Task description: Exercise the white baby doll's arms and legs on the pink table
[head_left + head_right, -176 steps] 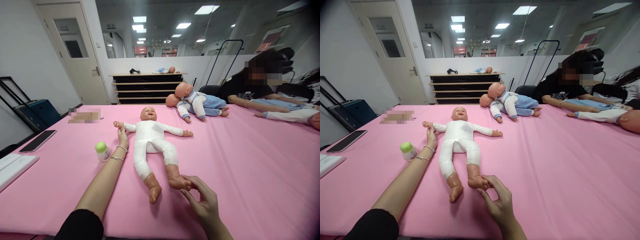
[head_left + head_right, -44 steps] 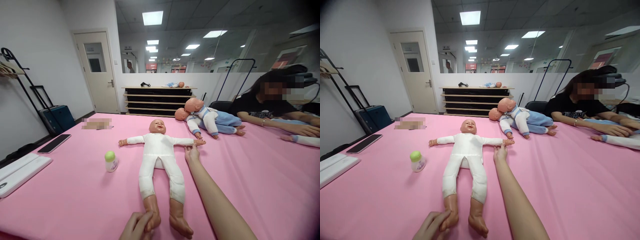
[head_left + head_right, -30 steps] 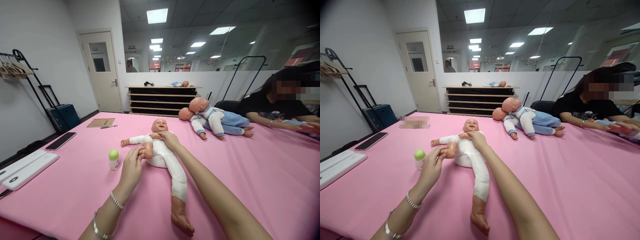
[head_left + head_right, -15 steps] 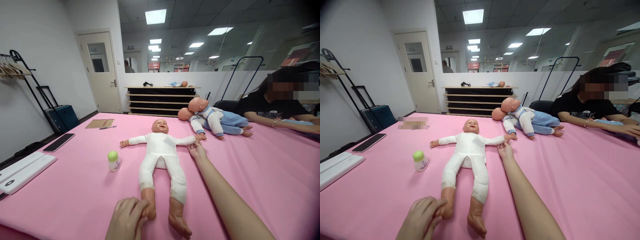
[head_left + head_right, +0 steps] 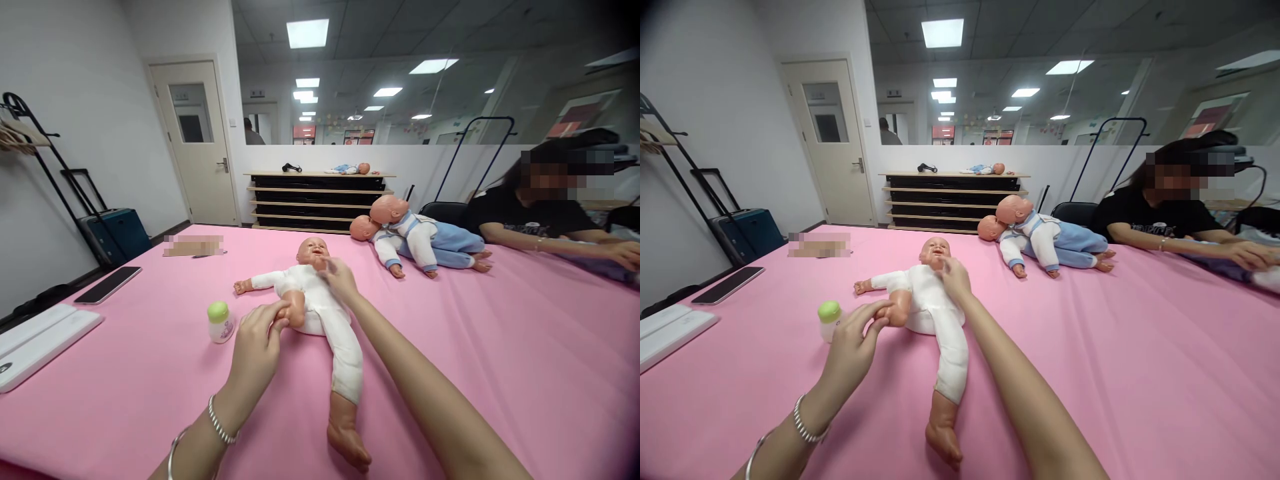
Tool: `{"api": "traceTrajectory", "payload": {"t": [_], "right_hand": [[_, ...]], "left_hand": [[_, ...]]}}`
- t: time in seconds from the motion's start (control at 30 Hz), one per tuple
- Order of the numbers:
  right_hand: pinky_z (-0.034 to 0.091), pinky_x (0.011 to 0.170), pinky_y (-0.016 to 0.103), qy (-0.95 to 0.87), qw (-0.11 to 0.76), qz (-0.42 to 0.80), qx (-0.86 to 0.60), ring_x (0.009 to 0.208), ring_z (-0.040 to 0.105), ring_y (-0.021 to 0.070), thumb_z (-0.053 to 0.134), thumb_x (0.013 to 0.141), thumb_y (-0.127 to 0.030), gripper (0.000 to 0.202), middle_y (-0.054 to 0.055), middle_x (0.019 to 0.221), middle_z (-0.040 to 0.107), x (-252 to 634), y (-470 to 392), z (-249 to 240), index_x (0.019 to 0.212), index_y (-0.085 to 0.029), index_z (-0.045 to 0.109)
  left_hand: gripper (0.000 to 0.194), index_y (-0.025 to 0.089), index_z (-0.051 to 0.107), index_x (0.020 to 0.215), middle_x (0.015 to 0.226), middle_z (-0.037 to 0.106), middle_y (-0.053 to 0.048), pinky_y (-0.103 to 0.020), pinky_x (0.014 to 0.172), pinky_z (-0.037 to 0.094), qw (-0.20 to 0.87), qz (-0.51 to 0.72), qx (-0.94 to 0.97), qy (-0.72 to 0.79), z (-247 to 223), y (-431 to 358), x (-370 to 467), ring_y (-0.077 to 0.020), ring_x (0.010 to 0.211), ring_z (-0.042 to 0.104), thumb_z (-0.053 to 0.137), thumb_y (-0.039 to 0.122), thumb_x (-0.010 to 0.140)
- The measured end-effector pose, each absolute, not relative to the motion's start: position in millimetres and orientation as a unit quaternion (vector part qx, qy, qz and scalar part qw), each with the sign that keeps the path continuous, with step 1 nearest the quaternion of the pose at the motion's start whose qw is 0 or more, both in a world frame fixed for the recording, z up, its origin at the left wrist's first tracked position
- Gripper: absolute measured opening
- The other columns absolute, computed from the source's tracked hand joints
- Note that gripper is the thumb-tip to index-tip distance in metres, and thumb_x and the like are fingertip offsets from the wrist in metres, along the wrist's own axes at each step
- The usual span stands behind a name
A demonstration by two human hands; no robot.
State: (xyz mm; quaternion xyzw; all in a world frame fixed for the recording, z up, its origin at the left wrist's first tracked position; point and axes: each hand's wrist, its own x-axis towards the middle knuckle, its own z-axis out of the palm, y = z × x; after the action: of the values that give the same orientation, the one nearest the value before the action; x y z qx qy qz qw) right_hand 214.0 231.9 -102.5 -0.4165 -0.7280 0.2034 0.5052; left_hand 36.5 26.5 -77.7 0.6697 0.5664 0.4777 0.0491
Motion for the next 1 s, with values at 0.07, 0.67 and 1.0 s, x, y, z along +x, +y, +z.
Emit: {"api": "traceTrajectory", "payload": {"t": [0.07,0.67,1.0], "right_hand": [[0.036,0.095,0.037,-0.798,0.405,0.130,-0.427,0.106,0.052,0.0214,0.055,0.076,-0.016,0.027,0.007,0.110,0.062,205,223,-107,0.102,-0.019,0.063],[0.049,0.077,0.028,-0.174,0.790,0.403,-0.429,0.086,0.061,0.0118,0.059,0.072,-0.030,0.029,0.002,0.098,0.061,290,242,-147,0.098,-0.021,0.048],[0.043,0.088,0.037,-0.575,0.676,0.256,-0.383,0.097,0.056,0.0192,0.058,0.070,-0.024,0.034,0.007,0.103,0.061,230,229,-117,0.103,-0.018,0.057]], "left_hand": [[0.028,0.020,0.060,0.104,0.099,0.065,-0.004,-0.033,0.080,0.045,0.078,0.467,0.673,0.568,-89,45,40,-0.0181,0.091,0.058,0.041,0.014,0.085],[0.017,0.024,0.062,0.097,0.074,0.063,-0.001,-0.029,0.064,0.045,-0.020,0.352,0.765,0.538,-151,-59,47,-0.0160,0.067,0.058,0.051,0.027,0.085],[0.021,0.025,0.061,0.103,0.094,0.067,0.000,-0.029,0.073,0.044,-0.025,0.466,0.679,0.567,-74,-6,36,-0.0171,0.086,0.060,0.048,0.022,0.087]]}}
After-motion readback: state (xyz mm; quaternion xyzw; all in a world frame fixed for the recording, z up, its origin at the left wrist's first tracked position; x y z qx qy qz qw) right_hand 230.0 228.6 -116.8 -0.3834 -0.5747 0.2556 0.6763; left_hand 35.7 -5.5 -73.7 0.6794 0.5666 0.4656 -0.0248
